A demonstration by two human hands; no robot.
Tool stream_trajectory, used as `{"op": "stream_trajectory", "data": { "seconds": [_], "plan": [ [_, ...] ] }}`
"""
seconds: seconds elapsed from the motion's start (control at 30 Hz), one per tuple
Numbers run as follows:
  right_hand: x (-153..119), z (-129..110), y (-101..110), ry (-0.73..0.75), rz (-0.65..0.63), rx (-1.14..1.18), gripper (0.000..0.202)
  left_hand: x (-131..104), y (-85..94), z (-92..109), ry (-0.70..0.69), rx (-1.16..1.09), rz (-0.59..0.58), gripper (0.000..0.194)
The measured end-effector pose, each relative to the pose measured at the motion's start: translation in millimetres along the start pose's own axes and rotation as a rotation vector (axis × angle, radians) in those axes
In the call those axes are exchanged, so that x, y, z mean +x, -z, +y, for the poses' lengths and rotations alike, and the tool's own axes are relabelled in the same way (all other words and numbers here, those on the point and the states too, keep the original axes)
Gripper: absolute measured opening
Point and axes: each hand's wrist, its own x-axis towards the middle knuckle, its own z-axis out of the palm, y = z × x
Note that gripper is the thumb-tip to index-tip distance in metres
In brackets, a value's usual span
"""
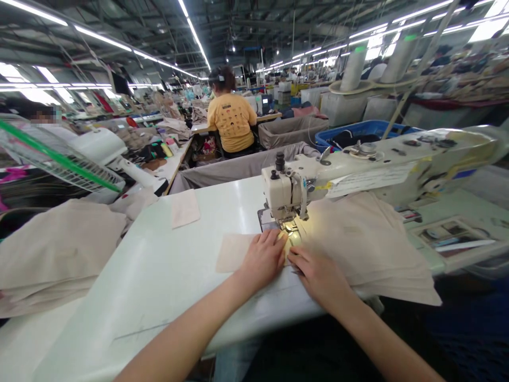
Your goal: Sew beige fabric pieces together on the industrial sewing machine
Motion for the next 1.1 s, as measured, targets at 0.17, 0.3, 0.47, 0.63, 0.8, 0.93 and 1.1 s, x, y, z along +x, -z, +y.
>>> {"op": "stream_trajectory", "data": {
  "seconds": [0.17,0.3,0.47,0.63,0.8,0.93,1.1],
  "plan": [
    [5.7,-1.4,5.8,-0.064,-0.096,0.02,0.04,4.8,-0.7,-1.3,0.013,0.037,-0.014,0.039],
    [8.2,-1.9,9.9,-0.084,-0.119,0.032,0.042,6.4,-1.7,-0.7,0.017,0.041,-0.019,0.039],
    [9.2,-1.7,9.1,-0.101,-0.117,0.032,0.04,6.3,-1.3,1.2,0.025,0.038,-0.03,0.041],
    [8.9,-1.1,7.1,-0.101,-0.104,0.028,0.041,6.9,-2.1,1.1,0.022,0.031,-0.021,0.042],
    [9.6,-1.7,9.6,-0.097,-0.11,0.028,0.039,6.7,-5.2,-1.7,0.004,0.028,0.01,0.04],
    [13.7,-2.9,14.5,-0.101,-0.124,0.021,0.037,7.2,-8.3,-4.8,-0.011,0.043,0.038,0.04],
    [10.4,-2.2,13.7,-0.088,-0.138,0.022,0.039,-2.9,-11.0,-0.6,-0.074,0.053,0.067,0.038]
  ]
}}
